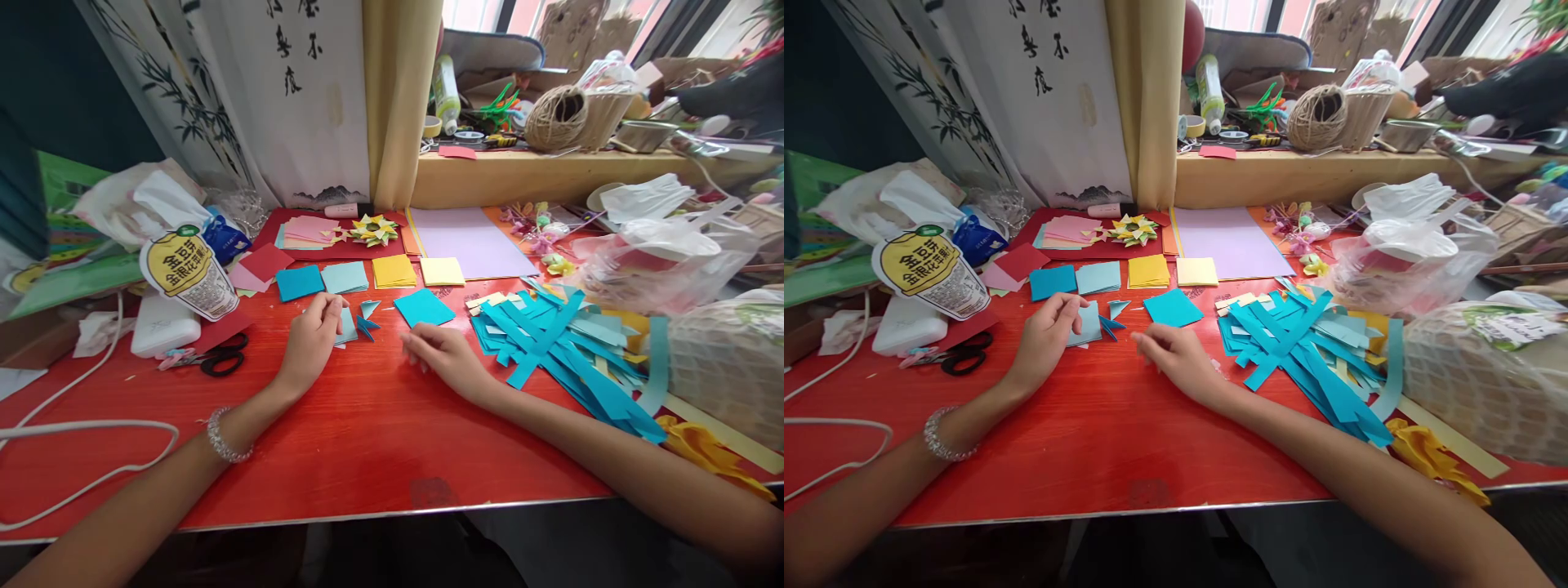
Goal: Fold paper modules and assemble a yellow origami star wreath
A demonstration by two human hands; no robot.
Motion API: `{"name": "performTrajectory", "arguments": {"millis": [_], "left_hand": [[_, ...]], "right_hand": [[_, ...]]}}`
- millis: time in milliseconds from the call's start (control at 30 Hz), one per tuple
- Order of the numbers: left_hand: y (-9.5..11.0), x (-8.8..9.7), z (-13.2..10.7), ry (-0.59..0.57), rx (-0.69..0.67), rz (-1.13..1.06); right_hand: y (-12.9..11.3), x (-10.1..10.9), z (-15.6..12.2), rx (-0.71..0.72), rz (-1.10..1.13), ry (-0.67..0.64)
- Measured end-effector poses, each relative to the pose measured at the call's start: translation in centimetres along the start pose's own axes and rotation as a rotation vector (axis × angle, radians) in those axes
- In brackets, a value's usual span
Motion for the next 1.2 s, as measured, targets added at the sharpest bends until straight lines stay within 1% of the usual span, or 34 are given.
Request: {"name": "performTrajectory", "arguments": {"millis": [33, 67, 133, 167, 233, 300, 367, 433, 633, 767, 867, 933, 1067, 1200], "left_hand": [[0.1, 0.0, -0.1, -0.002, -0.001, -0.001], [0.3, 0.1, -0.2, -0.008, -0.002, -0.002], [0.5, 0.0, -0.3, -0.040, -0.011, -0.003], [0.6, -0.1, -0.4, -0.061, -0.025, -0.004], [0.8, -0.3, -0.5, -0.089, -0.071, 0.011], [0.9, -0.4, -0.6, -0.105, -0.122, 0.044], [0.8, -0.5, -0.6, -0.129, -0.149, 0.066], [0.7, -0.6, -0.7, -0.156, -0.152, 0.053], [0.6, -0.5, -0.7, -0.163, -0.131, -0.042], [0.7, -0.5, -0.7, -0.179, -0.125, -0.063], [0.8, -0.4, -0.7, -0.159, -0.127, -0.077], [0.8, -0.3, -0.8, -0.142, -0.131, -0.075], [0.9, -0.1, -0.8, -0.131, -0.165, -0.005], [0.8, 0.1, -0.8, -0.083, -0.168, 0.023]], "right_hand": [[0.2, 0.4, 0.3, 0.051, -0.120, 0.102], [0.5, 0.7, 0.5, 0.112, -0.256, 0.164], [1.1, 1.1, 1.1, 0.236, -0.533, 0.214], [1.5, 1.1, 1.3, 0.266, -0.635, 0.207], [2.4, 1.1, 1.6, 0.232, -0.768, 0.203], [3.0, 1.0, 1.8, 0.144, -0.830, 0.184], [3.2, 0.9, 1.7, 0.078, -0.857, 0.161], [3.1, 0.9, 1.6, 0.050, -0.871, 0.144], [2.8, 1.0, 1.5, 0.028, -0.938, 0.147], [3.1, 1.1, 1.4, 0.025, -1.002, 0.114], [3.0, 1.2, 1.3, 0.015, -0.997, 0.114], [2.7, 1.3, 1.2, 0.065, -0.961, 0.136], [1.7, 1.5, 1.0, 0.241, -0.913, 0.166], [1.2, 1.7, 0.8, 0.274, -0.864, 0.133]]}}
Point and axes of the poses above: each hand's wrist, its own z-axis towards the middle knuckle, its own x-axis out of the back of the hand, y = z × x, the point moved 2 cm from there along z, towards the middle knuckle, and after that the axes turned 6 degrees about z, right-handed, at the moved point
